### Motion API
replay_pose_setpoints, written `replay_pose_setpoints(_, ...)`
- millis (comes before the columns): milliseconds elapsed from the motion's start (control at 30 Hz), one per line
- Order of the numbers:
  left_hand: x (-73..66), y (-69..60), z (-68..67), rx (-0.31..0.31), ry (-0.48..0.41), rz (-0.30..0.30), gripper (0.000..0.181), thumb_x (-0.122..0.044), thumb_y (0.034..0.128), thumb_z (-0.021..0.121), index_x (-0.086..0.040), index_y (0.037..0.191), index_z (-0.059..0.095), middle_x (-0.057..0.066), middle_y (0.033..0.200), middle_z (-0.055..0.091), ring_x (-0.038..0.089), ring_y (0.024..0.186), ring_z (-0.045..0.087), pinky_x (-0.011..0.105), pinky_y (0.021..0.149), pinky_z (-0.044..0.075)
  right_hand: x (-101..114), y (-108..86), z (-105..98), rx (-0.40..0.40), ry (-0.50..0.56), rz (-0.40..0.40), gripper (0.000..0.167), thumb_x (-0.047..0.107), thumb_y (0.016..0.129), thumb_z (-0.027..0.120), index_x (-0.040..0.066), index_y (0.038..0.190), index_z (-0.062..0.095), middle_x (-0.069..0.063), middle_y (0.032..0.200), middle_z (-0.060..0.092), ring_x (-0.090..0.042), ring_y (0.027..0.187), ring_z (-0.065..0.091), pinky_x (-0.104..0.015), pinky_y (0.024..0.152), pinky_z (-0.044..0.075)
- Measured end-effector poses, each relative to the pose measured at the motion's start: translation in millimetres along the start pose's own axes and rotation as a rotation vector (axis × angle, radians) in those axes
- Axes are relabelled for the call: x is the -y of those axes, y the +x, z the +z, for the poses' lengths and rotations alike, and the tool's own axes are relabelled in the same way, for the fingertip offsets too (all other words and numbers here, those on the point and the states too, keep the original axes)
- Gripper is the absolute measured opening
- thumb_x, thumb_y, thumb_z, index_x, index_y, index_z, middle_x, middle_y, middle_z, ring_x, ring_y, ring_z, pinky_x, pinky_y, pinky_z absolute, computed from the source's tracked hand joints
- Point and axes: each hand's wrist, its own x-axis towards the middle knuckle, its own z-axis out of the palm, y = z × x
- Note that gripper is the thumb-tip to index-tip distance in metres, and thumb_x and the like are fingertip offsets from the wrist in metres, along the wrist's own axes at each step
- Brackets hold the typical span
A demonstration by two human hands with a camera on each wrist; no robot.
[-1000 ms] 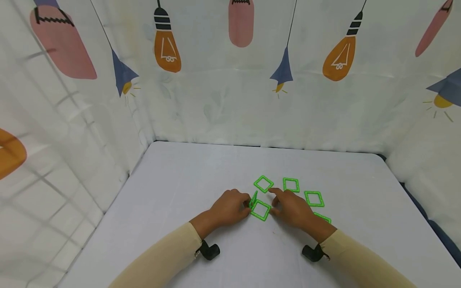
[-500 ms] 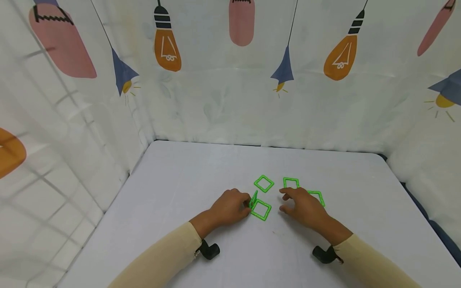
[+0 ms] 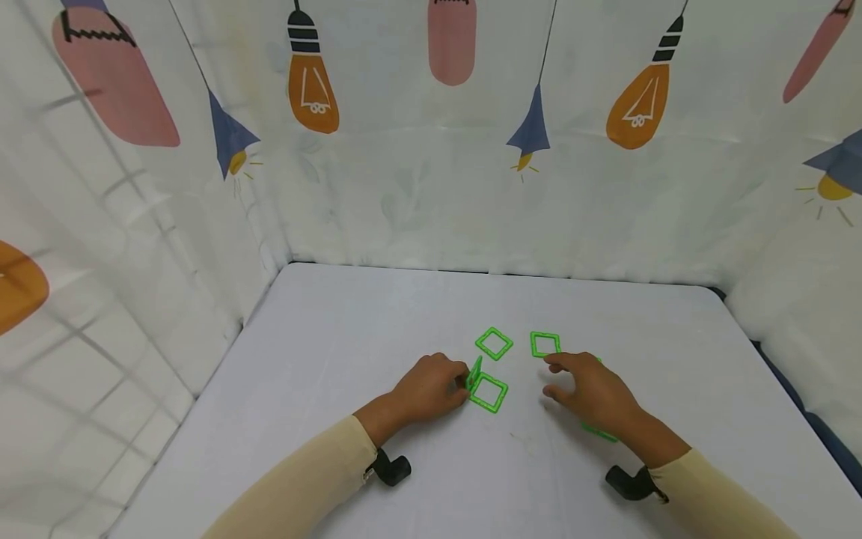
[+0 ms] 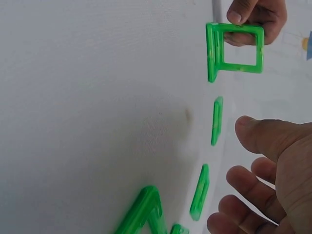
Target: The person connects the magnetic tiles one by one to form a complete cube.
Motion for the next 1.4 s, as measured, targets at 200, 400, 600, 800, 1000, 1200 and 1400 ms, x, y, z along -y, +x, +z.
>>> replay_pose_setpoints(200, -0.4, -0.6, 0.1, -0.003, -0.011, 0.002, 0.006, -0.023, 0.0942, 0.075, -0.019, 0.098, 0.072, -0.015, 0.089, 0.068, 0.008, 0.086, 0.057, 0.030, 0.078, 0.048, -5.1, -5.1, -6.0, 0.007, 0.006, 0.015, 0.052, 0.029, 0.087, 0.084, 0.009, 0.132, 0.067, -0.003, 0.116, 0.069, -0.030, 0.112, 0.062, -0.049, 0.084, 0.054)
replay_pose_setpoints(400, 0.7, -0.1, 1.0, -0.007, -0.006, 0.008, 0.006, -0.023, 0.0941, 0.075, -0.019, 0.098, 0.072, -0.015, 0.088, 0.068, 0.007, 0.085, 0.057, 0.030, 0.078, 0.048, -12.1, -11.4, -11.0, 0.011, 0.022, 0.035, 0.048, 0.030, 0.087, 0.083, 0.009, 0.128, 0.069, -0.004, 0.118, 0.069, -0.031, 0.113, 0.062, -0.051, 0.086, 0.053)
replay_pose_setpoints(600, 0.8, 0.4, 1.5, -0.005, -0.016, 0.010, 0.006, -0.023, 0.0937, 0.075, -0.019, 0.098, 0.072, -0.016, 0.088, 0.068, 0.007, 0.085, 0.057, 0.030, 0.079, 0.048, -19.5, -18.4, -14.5, -0.002, 0.017, 0.018, 0.050, 0.029, 0.088, 0.083, 0.006, 0.129, 0.068, -0.006, 0.120, 0.070, -0.034, 0.115, 0.062, -0.055, 0.088, 0.052)
replay_pose_setpoints(800, 0.1, -0.2, 1.1, -0.003, 0.000, -0.005, 0.007, -0.024, 0.0941, 0.074, -0.019, 0.099, 0.073, -0.016, 0.089, 0.068, 0.007, 0.087, 0.057, 0.031, 0.081, 0.048, -27.2, -21.5, -15.9, 0.000, 0.016, 0.023, 0.049, 0.028, 0.087, 0.084, 0.006, 0.128, 0.069, -0.007, 0.118, 0.071, -0.034, 0.112, 0.063, -0.054, 0.086, 0.053)
replay_pose_setpoints(1000, 0.4, 0.0, 1.9, -0.003, 0.000, -0.001, 0.006, -0.023, 0.0945, 0.074, -0.019, 0.099, 0.073, -0.016, 0.089, 0.068, 0.008, 0.088, 0.058, 0.030, 0.081, 0.049, -32.3, -26.2, -19.8, 0.019, 0.012, 0.041, 0.047, 0.029, 0.087, 0.084, 0.006, 0.125, 0.070, -0.011, 0.117, 0.070, -0.033, 0.101, 0.066, -0.051, 0.081, 0.055)
replay_pose_setpoints(1200, -0.3, 0.2, 1.5, -0.004, 0.003, 0.002, 0.006, -0.022, 0.0944, 0.074, -0.019, 0.099, 0.073, -0.015, 0.089, 0.068, 0.008, 0.088, 0.058, 0.030, 0.080, 0.049, -38.0, -32.1, -20.5, 0.033, 0.017, 0.054, 0.049, 0.030, 0.086, 0.084, 0.006, 0.126, 0.070, -0.011, 0.117, 0.071, -0.032, 0.098, 0.066, -0.049, 0.079, 0.055)
replay_pose_setpoints(1400, -0.4, 0.0, 2.2, -0.002, 0.007, -0.002, 0.006, -0.023, 0.0944, 0.074, -0.019, 0.099, 0.073, -0.015, 0.089, 0.068, 0.007, 0.086, 0.057, 0.029, 0.079, 0.048, -43.9, -37.2, -21.3, 0.035, 0.028, 0.051, 0.050, 0.032, 0.086, 0.085, 0.006, 0.126, 0.070, -0.010, 0.119, 0.071, -0.031, 0.099, 0.066, -0.049, 0.080, 0.055)
